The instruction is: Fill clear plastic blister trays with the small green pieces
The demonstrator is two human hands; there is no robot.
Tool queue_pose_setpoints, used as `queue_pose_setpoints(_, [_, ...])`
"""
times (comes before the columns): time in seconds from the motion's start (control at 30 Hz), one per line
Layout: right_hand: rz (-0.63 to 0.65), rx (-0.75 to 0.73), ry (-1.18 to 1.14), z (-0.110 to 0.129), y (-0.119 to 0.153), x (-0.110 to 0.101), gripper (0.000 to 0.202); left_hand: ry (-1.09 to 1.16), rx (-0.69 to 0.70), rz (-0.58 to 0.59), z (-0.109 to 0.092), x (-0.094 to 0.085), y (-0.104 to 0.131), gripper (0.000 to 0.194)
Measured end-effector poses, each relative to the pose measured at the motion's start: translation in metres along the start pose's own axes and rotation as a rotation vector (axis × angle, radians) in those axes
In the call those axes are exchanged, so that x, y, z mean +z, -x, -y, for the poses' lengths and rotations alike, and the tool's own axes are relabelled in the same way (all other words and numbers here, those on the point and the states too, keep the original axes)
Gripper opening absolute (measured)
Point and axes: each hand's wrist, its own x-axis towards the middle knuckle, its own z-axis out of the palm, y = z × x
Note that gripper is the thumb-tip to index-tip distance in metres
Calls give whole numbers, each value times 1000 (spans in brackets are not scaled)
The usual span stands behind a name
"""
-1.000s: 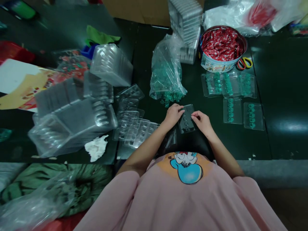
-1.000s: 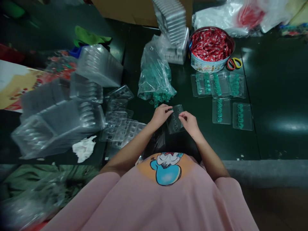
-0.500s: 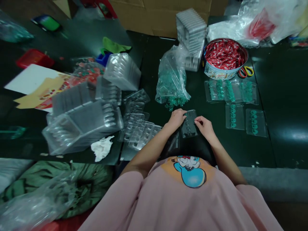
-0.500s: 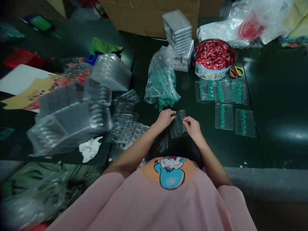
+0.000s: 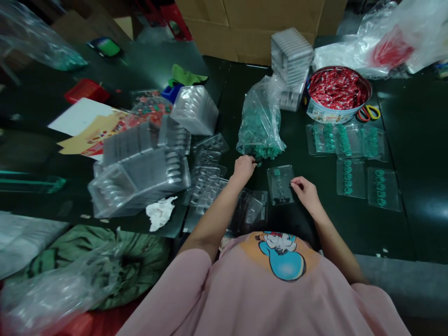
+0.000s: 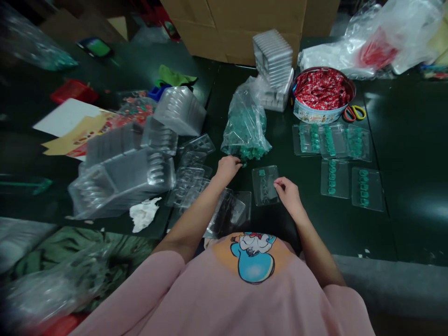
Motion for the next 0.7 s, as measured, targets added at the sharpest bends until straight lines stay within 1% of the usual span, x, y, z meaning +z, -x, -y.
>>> queue_pose_setpoints(0.17, [3,-10,-9,-1,-1,0,24,15,-4,-14,-4,0,-3,20])
queue_pose_setpoints(0.27, [6,-13,-16,4,-5,1,23,44,-23,-33,-6,0,-1,18])
queue_pose_setpoints(0.33, [11,-25,-22,11,-9,3,22,138,-56,-57,-5,-2,4,15])
queue_pose_setpoints(0.4, [22,-51,-36,19,-12,5,21,316,-91,-74,-2,-9,11,10])
queue_pose_setpoints(0.43, [29,-64,-46,23,-14,6,21,421,-101,-77,1,-15,13,8])
queue_pose_setpoints(0.47, [37,-75,-54,27,-15,6,21,524,-107,-82,6,-23,15,6])
queue_pose_setpoints(0.53, [51,-88,-57,33,-15,7,21,696,-108,-124,18,-47,16,5])
queue_pose_setpoints(0.63, [67,-90,-52,37,-15,10,21,850,-96,-246,40,-95,12,13])
queue_pose_setpoints(0.7, [78,-82,-64,41,-15,13,21,917,-91,-284,53,-127,9,19])
